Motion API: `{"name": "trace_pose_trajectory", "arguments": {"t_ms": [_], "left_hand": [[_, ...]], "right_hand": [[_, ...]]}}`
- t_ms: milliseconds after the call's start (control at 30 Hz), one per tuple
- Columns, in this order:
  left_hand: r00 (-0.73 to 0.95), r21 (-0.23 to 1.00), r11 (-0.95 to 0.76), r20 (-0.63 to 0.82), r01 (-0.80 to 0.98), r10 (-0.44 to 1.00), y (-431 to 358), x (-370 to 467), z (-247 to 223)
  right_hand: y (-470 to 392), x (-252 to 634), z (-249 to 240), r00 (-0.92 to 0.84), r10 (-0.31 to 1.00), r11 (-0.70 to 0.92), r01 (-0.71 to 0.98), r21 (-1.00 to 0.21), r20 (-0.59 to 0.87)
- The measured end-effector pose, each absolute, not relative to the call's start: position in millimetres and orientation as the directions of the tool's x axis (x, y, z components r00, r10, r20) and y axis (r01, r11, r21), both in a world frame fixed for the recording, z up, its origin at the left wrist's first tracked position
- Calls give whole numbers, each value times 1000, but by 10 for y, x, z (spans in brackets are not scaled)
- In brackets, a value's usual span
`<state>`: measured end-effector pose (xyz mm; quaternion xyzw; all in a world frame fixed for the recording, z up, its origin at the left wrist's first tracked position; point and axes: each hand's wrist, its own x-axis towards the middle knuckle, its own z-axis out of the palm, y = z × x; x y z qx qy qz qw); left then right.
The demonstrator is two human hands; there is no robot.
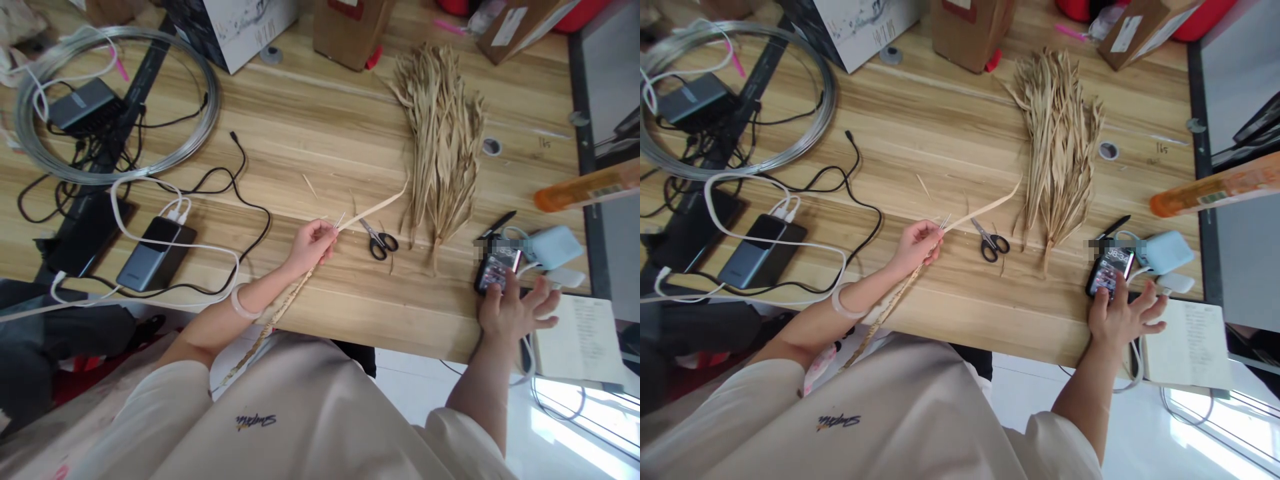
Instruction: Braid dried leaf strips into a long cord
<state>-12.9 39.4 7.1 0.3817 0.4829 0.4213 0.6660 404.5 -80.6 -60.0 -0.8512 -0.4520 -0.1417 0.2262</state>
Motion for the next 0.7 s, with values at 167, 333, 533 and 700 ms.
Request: {"name": "trace_pose_trajectory", "arguments": {"t_ms": [167,333,533,700], "left_hand": [[171,917,345,-313,-202,934,399,-137,71],[169,917,341,-309,-209,936,404,-146,54],[151,914,341,-314,-219,937,421,-160,48],[125,916,327,-305,-234,944,454,-195,23]], "right_hand": [[-848,3842,-416,556,771,-551,827,-114,310],[-858,3851,-402,531,758,-539,837,-96,378],[-982,3779,-364,344,682,-379,921,-91,645],[-1496,3316,-320,211,737,-235,971,-50,643]]}}
